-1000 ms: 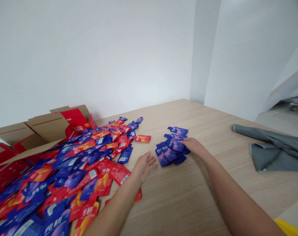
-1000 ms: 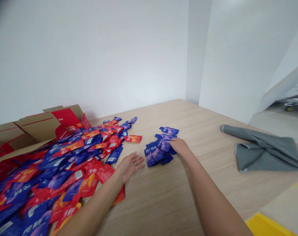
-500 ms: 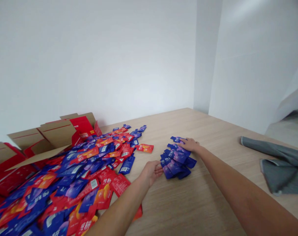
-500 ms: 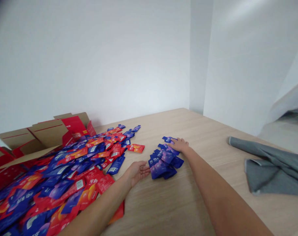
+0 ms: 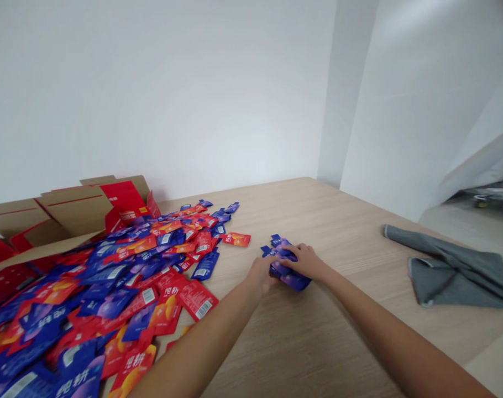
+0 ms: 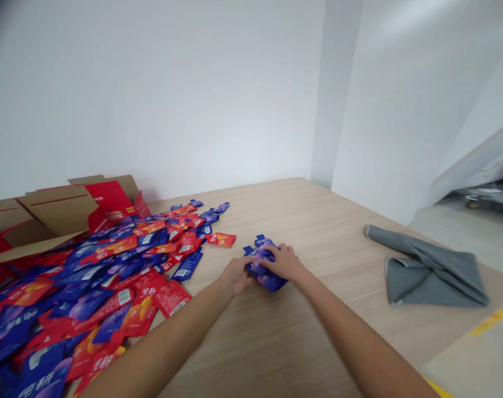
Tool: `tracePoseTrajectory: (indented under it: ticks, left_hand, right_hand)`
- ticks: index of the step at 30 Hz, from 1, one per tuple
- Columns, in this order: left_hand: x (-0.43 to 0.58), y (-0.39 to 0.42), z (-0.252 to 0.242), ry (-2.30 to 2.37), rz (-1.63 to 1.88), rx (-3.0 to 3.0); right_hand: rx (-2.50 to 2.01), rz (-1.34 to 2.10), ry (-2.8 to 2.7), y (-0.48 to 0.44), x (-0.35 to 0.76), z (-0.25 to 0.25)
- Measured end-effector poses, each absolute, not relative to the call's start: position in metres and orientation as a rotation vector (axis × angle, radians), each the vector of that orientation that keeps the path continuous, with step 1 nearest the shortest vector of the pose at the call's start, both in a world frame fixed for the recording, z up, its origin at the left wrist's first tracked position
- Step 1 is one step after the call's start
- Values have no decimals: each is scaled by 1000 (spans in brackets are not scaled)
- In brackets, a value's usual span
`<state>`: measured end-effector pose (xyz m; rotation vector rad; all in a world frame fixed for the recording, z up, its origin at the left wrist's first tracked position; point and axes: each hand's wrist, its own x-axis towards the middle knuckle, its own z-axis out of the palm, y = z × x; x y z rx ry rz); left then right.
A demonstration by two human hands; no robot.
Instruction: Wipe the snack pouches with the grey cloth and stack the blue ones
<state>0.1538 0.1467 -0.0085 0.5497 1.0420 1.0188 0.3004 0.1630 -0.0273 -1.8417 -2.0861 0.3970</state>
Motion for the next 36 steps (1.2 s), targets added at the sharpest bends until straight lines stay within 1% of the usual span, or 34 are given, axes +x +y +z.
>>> tracePoseTrajectory:
  ticks: [5,14,20,27,32,36]
  left_hand:
    - [159,130,-18,986,1166,552]
    - [159,111,-22,928,1321,628]
    - [159,117,-22,964,1305,555]
    - [160,126,-20,987,1230,539]
    - [163,124,-21,976,1234,577]
    - [164,116,-24,951,1310,621]
  right_hand:
    - [-1696,302,-1928,133,287,-41]
    - [-1403,322,-1849,110,274,-56]
    - [-1302,388,-1756,113,270,-57]
    - [-1242,466,-1623,117,276,-53]
    - [-1299,430,-1399,123,284,-56]
    - [-1434,675,-1271,126,287,-55]
